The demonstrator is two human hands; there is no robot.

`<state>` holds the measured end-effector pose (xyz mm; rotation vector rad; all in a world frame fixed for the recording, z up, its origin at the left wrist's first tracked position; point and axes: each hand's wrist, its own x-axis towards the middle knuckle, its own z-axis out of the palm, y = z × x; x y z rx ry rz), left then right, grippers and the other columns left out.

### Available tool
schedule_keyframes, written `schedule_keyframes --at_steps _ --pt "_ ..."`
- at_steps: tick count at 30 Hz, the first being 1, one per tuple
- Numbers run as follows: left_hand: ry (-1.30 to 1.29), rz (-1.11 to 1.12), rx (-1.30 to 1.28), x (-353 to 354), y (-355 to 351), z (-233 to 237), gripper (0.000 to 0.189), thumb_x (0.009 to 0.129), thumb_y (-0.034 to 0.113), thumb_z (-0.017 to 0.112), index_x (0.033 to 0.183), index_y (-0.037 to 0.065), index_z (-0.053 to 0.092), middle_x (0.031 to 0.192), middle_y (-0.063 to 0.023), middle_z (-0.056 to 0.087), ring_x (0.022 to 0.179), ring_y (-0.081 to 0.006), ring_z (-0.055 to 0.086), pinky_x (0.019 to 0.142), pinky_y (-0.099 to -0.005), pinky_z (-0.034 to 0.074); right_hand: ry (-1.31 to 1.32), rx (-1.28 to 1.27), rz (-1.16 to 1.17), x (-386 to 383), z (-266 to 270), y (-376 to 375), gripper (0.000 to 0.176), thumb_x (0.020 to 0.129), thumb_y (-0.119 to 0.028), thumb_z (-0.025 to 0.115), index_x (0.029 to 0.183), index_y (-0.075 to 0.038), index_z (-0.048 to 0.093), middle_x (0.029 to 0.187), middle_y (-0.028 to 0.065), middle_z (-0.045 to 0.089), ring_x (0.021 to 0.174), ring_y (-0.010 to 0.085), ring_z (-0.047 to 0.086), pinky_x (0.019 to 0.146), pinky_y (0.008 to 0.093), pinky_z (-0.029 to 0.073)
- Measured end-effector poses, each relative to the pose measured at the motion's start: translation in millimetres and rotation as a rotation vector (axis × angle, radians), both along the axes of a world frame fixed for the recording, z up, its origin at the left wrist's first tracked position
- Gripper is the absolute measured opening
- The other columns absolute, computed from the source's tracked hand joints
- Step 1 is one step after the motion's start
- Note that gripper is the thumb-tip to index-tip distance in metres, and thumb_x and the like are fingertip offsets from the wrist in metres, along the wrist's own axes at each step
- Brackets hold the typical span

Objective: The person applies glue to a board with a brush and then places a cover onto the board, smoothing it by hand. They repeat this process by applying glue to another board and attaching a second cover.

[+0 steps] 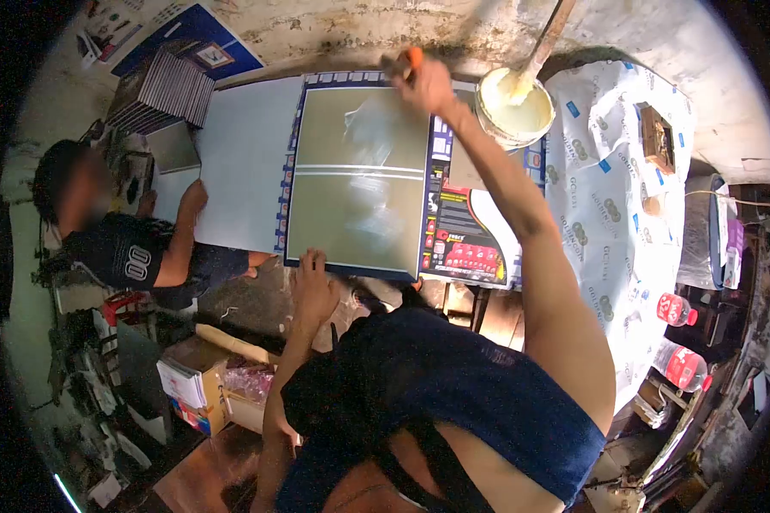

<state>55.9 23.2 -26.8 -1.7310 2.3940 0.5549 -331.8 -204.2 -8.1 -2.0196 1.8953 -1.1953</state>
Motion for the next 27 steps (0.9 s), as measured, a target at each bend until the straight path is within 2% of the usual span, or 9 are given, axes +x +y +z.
schedule_keyframes --at_steps 2,3,7,10,13,17,20,22,27 --pt "0.011 0.008 0.0 -3.1 -0.9 -3.0 0.067 0.082 0.019 0.06 0.142 -0.001 0.037 0.15 -0.0221 0.032 0.141 -0.0405 0.029 0.111 -0.0593 0.027 -0.109 -0.082 0.35 24.9 -8.9 40.5 0.022 0.081 -0.02 0.067 0.097 -0.005 0.062 0.091 0.0161 0.063 0.089 0.0302 0.064 0.078 0.0429 0.05" --pt "0.011 0.002 0.001 -3.2 -1.1 -2.3 0.067 0.082 0.019 0.06 0.142 -0.002 0.036 0.15 -0.0221 0.032 0.141 -0.0406 0.029 0.111 -0.0587 0.027 -0.201 0.172 0.466 40.4 -4.3 67.0 0.019 0.08 -0.018 0.067 0.094 -0.005 0.065 0.096 0.0143 0.061 0.095 0.0298 0.06 0.085 0.0422 0.048" --pt "-0.009 -0.018 0.004 -1.7 0.2 1.0 0.069 0.082 0.019 0.062 0.142 -0.002 0.035 0.15 -0.0222 0.032 0.141 -0.0411 0.028 0.111 -0.057 0.028 0.052 0.167 0.364 1.6 -94.5 75.7 0.022 0.082 -0.018 0.067 0.102 -0.01 0.07 0.083 0.0179 0.066 0.073 0.0377 0.064 0.07 0.0444 0.053" --pt "0.035 -0.009 0.055 -7.9 -4.7 12.6 0.066 0.081 0.013 0.057 0.141 -0.005 0.035 0.148 -0.0271 0.031 0.139 -0.0471 0.027 0.113 -0.0541 0.026 0.108 0.175 0.009 -17.0 -17.5 74.8 0.023 0.081 -0.018 0.066 0.101 -0.007 0.067 0.077 0.0225 0.064 0.07 0.0359 0.065 0.066 0.0447 0.053" --pt "0.058 -0.01 0.048 -8.5 -3.8 8.8 0.068 0.08 0.012 0.057 0.142 -0.005 0.034 0.149 -0.0271 0.03 0.138 -0.0479 0.028 0.113 -0.0541 0.026 -0.217 0.23 0.099 33.3 7.6 115.0 0.012 0.083 -0.016 0.064 0.087 -0.005 0.059 0.079 0.018 0.062 0.071 0.0318 0.062 0.067 0.0429 0.051" --pt "0.004 -0.023 0.023 -10.1 -4.9 8.7 0.068 0.079 0.016 0.059 0.141 -0.005 0.037 0.149 -0.0256 0.033 0.139 -0.0447 0.03 0.111 -0.0551 0.029 -0.374 0.317 0.709 115.9 -19.4 178.6 0.025 0.079 -0.021 0.07 0.094 -0.005 0.057 0.092 0.0161 0.061 0.088 0.0336 0.06 0.082 0.0403 0.049" --pt "-0.001 -0.032 0.024 -7.1 -4.3 7.3 0.069 0.078 0.015 0.057 0.14 -0.005 0.037 0.148 -0.0262 0.034 0.138 -0.0451 0.031 0.111 -0.0557 0.029 -0.369 0.388 0.563 97.3 -46.8 164.8 0.019 0.077 -0.023 0.071 0.084 -0.007 0.063 0.077 0.0175 0.063 0.074 0.0364 0.064 0.064 0.0457 0.05" --pt "0.002 -0.045 0.024 -6.9 -5.6 7.4 0.069 0.077 0.015 0.057 0.14 -0.005 0.037 0.147 -0.0264 0.035 0.137 -0.0452 0.032 0.111 -0.0562 0.029 -0.134 0.342 0.454 46.4 -76.3 123.2 0.026 0.085 -0.024 0.065 0.103 -0.006 0.061 0.098 0.0183 0.062 0.088 0.0359 0.062 0.076 0.0454 0.051" --pt "0.002 -0.044 0.031 -7.8 -6.7 7.9 0.07 0.077 0.016 0.057 0.141 -0.005 0.037 0.148 -0.0262 0.035 0.137 -0.0455 0.032 0.11 -0.0569 0.029 0.231 0.219 0.132 -57.9 -36.7 16.2 0.028 0.083 -0.023 0.066 0.11 -0.016 0.065 0.09 0.0194 0.066 0.081 0.0363 0.065 0.071 0.048 0.052"
